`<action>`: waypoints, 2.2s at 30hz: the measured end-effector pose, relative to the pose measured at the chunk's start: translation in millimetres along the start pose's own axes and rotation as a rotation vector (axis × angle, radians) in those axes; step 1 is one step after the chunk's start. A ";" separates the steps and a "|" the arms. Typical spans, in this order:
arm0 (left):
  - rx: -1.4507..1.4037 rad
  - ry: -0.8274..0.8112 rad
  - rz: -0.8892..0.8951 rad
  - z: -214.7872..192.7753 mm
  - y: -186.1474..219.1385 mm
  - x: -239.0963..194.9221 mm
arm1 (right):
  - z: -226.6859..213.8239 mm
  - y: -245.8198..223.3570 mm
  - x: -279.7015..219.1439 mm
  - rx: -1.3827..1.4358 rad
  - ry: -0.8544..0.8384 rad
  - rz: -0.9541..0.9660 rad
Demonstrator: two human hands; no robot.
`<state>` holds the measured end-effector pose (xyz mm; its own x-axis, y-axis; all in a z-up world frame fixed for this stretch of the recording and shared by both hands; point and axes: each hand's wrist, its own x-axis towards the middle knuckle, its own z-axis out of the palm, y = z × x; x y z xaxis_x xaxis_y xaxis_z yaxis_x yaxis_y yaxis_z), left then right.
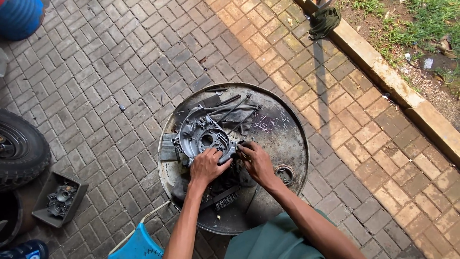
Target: The person cleans a disassembled mechanical housing component using a wire brush and a cloth. They scrub the interior and exterior surfaces of the part, then wipe it down with a rag while working over a metal barrel.
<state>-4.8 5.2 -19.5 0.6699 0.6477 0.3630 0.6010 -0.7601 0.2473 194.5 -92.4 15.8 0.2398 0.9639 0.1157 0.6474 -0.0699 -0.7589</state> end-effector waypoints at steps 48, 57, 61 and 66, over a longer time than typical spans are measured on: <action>-0.011 -0.057 -0.034 -16.7 11.5 8.3 | -7.9 35.6 17.7 0.185 -0.183 -0.106; -0.031 -0.035 -0.023 -18.5 10.8 7.4 | -24.2 24.5 10.4 0.267 -0.195 -0.067; -0.055 -0.004 -0.011 -14.5 8.3 2.3 | -19.1 20.7 6.7 0.254 -0.194 -0.038; -0.030 -0.003 -0.008 -12.1 8.2 4.4 | -13.3 21.1 24.0 0.230 -0.173 -0.073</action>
<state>-2.2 1.2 -5.0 0.6664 0.6537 0.3586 0.5929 -0.7562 0.2768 223.5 -74.2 11.1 0.0588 0.9951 0.0797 0.4730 0.0426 -0.8800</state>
